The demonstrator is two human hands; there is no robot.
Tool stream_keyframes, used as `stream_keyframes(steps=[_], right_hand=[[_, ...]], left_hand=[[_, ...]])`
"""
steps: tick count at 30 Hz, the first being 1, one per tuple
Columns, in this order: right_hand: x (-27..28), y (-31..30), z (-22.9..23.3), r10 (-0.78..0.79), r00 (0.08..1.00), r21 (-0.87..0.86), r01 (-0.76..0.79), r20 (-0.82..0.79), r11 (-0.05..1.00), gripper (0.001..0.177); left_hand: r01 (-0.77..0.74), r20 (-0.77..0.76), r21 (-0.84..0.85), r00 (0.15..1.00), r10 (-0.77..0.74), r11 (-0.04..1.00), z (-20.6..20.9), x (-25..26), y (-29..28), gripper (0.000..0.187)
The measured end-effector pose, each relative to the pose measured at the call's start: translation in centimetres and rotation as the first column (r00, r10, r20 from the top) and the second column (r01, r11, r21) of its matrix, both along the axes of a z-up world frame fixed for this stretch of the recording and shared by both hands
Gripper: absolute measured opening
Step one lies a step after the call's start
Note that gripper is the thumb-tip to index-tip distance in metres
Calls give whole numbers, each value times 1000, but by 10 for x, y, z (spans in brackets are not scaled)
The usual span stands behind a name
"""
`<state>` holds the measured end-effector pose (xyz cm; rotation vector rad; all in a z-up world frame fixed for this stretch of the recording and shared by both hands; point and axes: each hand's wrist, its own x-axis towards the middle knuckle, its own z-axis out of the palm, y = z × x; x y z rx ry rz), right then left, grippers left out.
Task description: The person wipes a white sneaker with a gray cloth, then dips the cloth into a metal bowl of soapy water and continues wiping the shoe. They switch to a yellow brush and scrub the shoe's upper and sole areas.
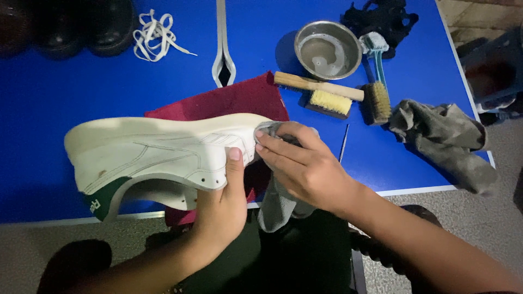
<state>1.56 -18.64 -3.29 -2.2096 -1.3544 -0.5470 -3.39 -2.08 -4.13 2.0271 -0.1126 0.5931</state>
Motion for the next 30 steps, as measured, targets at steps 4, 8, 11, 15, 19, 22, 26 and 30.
stream_keyframes(steps=[4,8,11,15,19,22,26,30], right_hand=[[0,-2,7,56,997,21,-55,-49,998,26],[0,-6,10,108,992,-26,-110,-69,994,29],[6,-5,20,151,986,-104,-158,-73,982,22],[8,-4,16,209,955,-144,-241,-209,960,25],[8,-5,2,182,963,-146,-213,-200,966,26],[11,-8,1,134,870,-92,-200,-474,975,46],[15,-17,0,-47,893,123,113,-448,986,29],[33,-33,-14,-162,964,172,199,-210,965,79]], left_hand=[[-19,-55,-3,998,19,1000,-5,-1,-2,44],[-76,-257,-96,965,49,993,-4,2,-1,51],[-94,-139,-12,986,91,995,-13,11,5,47],[-227,387,471,921,31,853,-33,23,28,34],[-428,586,723,796,-153,542,-54,26,51,37],[-235,177,346,967,183,908,-11,38,43,50],[-363,-507,-741,854,-117,564,36,51,33,49],[-385,-436,-898,844,-313,213,69,49,30,36]])
